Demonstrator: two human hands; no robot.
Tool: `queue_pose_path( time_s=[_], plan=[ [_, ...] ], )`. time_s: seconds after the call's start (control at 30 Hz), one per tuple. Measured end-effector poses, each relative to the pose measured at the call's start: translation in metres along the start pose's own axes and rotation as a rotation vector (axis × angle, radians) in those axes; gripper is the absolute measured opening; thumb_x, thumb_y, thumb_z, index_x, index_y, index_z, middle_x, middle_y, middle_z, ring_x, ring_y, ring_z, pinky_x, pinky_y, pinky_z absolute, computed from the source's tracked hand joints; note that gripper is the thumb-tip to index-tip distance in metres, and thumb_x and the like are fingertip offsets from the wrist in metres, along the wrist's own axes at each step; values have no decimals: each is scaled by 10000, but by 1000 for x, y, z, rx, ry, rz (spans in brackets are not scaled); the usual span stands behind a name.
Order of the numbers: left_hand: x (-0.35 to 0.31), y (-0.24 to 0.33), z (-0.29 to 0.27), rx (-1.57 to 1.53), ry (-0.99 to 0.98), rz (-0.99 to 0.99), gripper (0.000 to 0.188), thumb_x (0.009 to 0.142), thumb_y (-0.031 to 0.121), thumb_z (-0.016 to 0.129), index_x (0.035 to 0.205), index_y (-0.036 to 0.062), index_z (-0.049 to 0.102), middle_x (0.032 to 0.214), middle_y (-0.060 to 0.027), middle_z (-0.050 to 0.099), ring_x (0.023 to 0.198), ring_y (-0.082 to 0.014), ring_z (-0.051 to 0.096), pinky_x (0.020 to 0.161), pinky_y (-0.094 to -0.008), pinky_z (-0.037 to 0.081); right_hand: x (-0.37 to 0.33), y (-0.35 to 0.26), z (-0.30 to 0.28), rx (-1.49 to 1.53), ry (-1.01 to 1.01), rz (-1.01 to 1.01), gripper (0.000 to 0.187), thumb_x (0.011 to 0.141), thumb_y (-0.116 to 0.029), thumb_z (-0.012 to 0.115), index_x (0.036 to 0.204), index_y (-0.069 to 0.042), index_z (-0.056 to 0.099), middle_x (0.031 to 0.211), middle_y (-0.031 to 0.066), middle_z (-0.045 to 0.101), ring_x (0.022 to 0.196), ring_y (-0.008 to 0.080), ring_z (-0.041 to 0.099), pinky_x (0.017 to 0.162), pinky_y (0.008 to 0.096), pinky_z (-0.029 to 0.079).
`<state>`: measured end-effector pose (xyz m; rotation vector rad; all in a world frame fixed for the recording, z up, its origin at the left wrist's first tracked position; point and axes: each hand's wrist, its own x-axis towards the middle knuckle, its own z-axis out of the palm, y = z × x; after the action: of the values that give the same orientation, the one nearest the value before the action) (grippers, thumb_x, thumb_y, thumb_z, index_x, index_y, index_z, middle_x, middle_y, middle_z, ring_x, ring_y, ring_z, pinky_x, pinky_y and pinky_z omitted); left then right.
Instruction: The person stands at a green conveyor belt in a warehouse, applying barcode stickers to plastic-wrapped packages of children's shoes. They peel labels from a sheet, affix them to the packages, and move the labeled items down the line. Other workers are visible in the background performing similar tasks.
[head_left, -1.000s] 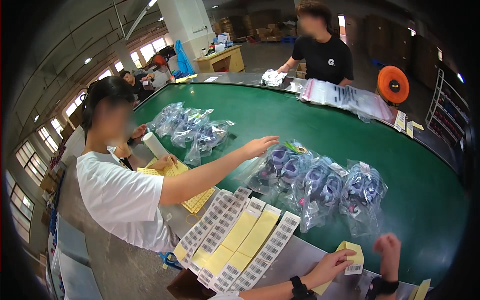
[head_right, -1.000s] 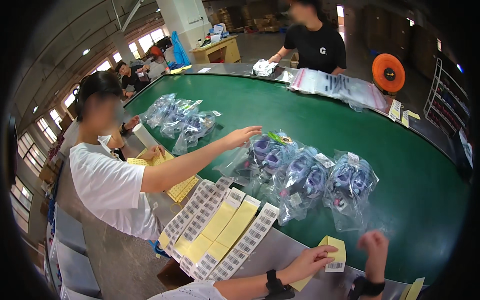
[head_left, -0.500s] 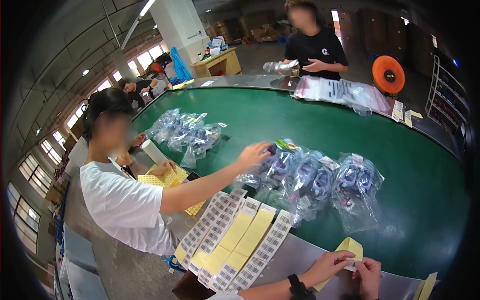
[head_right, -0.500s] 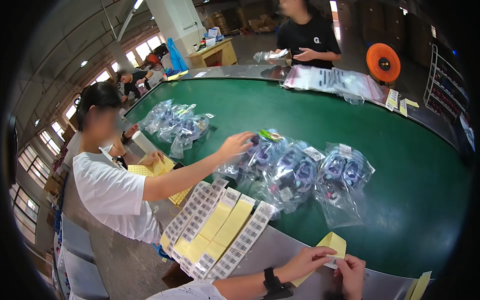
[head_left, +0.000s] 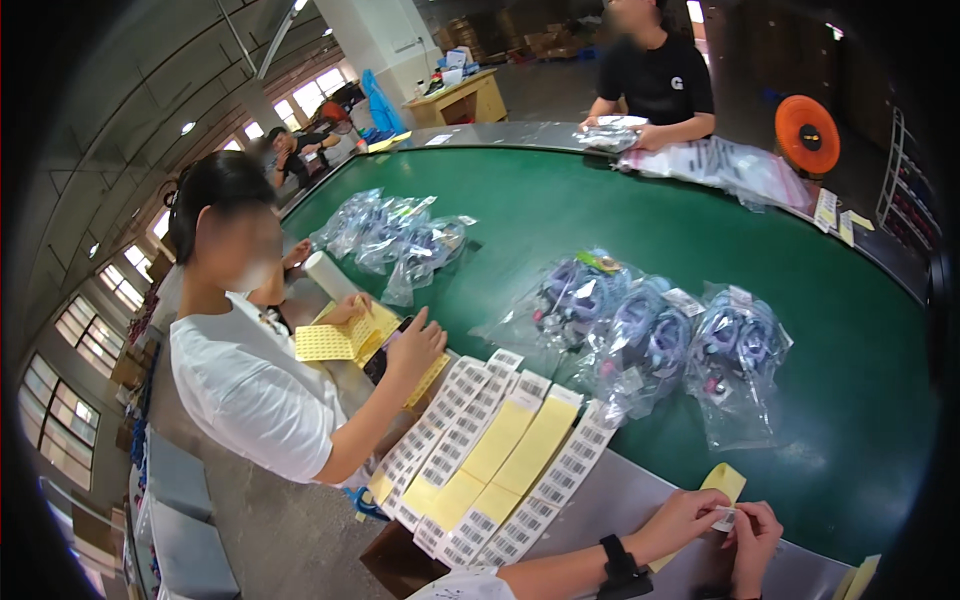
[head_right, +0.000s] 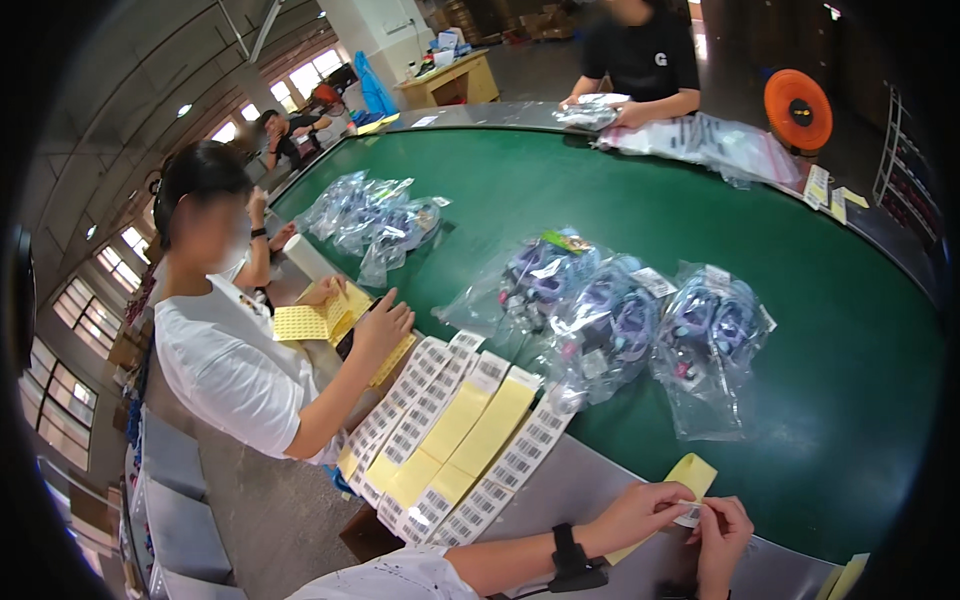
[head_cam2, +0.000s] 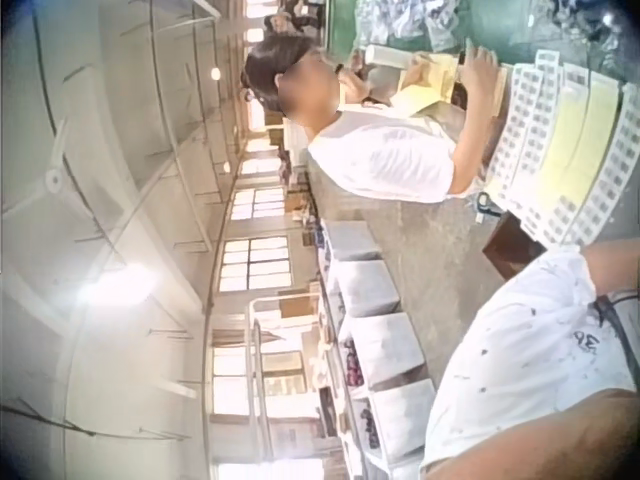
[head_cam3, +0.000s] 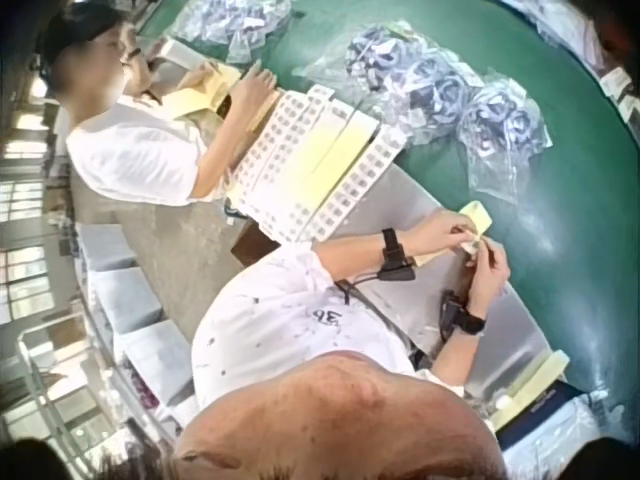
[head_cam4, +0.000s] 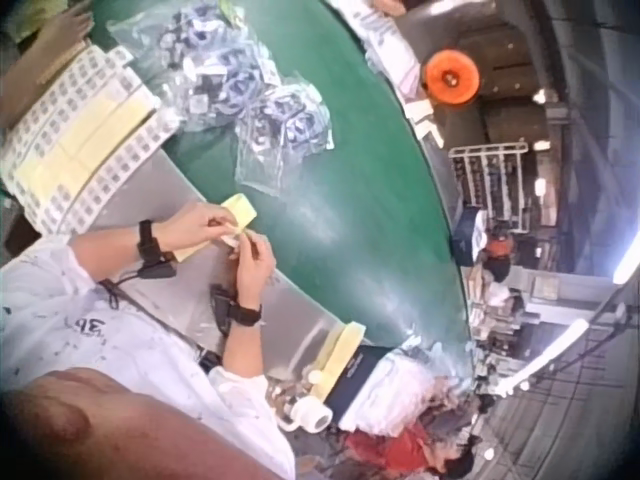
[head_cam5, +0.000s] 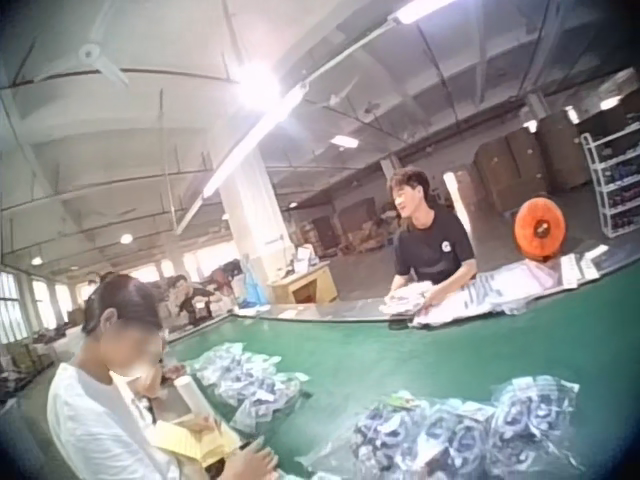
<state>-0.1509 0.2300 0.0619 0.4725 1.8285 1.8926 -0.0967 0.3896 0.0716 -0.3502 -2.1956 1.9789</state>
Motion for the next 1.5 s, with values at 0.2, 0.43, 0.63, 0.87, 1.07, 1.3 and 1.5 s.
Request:
queue_pose_path(
  time_s=[0.2,0.43,0.63,0.87,1.07,1.3,1.5],
  plan=[
    [-1,9,-5,-2,40,17,157,904,117,569,993,-5,611,704,-69,621,607,-98,586,575,-251,485,-4,0,8,-95,71,-37,85,855,52,540,880,48,622,782,28,489,518,49,472,387,177,393],
    [1,6,-4,-30,56,-25,148,902,89,566,998,-17,604,722,-71,625,629,-91,588,565,-247,482,-3,4,3,-240,62,-147,126,856,58,546,930,42,647,781,30,490,531,47,470,384,173,374],
    [1,3,-2,-108,79,-36,156,905,82,564,1008,-30,600,786,-68,637,695,-83,608,605,-244,513,-5,3,1,-295,61,-221,183,845,68,553,966,1,674,795,33,512,530,48,464,412,175,365],
    [1,4,-3,-84,86,-38,163,908,81,559,1019,-29,607,822,-64,645,735,-87,626,642,-236,538,-7,3,0,-318,54,-272,181,832,71,558,954,6,675,812,37,521,542,53,473,429,173,369],
    [1,6,-2,-107,74,-43,169,909,84,559,1031,-24,606,825,-64,647,742,-87,629,643,-235,538,-8,-6,5,-310,77,-229,178,835,50,555,989,16,639,826,33,518,570,54,485,450,173,381],
    [1,10,-4,84,12,7,173,897,94,573,1038,1,612,789,-87,642,686,-122,613,632,-266,483,-7,-1,2,-133,74,-28,93,849,29,559,934,22,598,765,8,537,592,42,500,481,176,399],
    [-1,12,-2,88,-2,125,168,890,113,583,1017,8,616,774,-112,645,656,-178,610,632,-285,468,-8,-5,3,-31,43,12,83,840,35,570,905,30,620,747,11,540,586,46,504,491,176,401]
  ],
)
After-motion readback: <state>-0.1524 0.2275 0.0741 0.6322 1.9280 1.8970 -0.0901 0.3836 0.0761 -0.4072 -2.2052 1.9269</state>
